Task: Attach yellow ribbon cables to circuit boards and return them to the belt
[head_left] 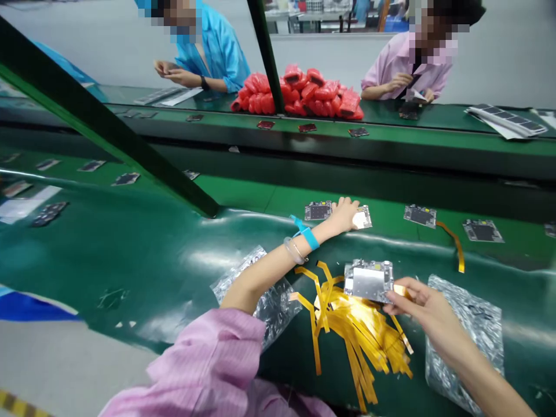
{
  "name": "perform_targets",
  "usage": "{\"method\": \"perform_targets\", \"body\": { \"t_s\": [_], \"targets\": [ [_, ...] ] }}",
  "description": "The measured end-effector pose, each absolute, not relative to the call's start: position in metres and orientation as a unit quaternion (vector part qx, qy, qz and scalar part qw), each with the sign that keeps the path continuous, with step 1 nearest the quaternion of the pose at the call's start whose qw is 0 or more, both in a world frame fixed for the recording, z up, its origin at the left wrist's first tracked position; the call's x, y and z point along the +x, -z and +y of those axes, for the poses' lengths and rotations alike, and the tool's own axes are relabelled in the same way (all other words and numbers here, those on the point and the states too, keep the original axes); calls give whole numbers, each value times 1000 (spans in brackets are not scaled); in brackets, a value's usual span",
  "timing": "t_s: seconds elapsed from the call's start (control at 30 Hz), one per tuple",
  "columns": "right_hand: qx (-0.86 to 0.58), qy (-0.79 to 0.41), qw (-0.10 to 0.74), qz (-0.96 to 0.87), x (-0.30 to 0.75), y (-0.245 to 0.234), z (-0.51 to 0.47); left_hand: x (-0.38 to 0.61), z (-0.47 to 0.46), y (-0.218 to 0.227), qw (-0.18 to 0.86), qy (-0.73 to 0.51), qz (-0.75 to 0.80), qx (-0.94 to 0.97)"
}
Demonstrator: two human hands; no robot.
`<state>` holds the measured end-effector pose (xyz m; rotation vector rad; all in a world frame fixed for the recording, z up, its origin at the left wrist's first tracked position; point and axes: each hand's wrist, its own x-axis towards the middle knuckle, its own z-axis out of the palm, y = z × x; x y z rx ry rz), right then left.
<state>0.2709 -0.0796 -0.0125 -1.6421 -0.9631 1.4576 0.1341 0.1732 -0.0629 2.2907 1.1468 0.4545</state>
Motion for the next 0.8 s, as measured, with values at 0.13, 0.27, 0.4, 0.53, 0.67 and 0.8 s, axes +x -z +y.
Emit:
{"method": "perform_targets", "body": {
  "t_s": [0.13,0.27,0.4,0.53,0.67,0.8],
  "targets": [
    [-655,-503,432,-361,296,2,-60,122,179,36,261,-248,423,831],
    [-663,-397,490,-404,311,2,6,75,173,3,259,-345,440,787],
    [-700,-270,526,-400,301,19,61,19,141,-13,378,-438,438,688],
    [-652,-213,380,-620,259,38,37,-25,96,-12,461,-418,467,629],
    [-566,-286,239,-736,212,51,-3,-48,72,-5,489,-401,479,609],
    [-583,-241,191,-752,185,64,4,-54,69,-1,491,-403,475,608]
  ]
}}
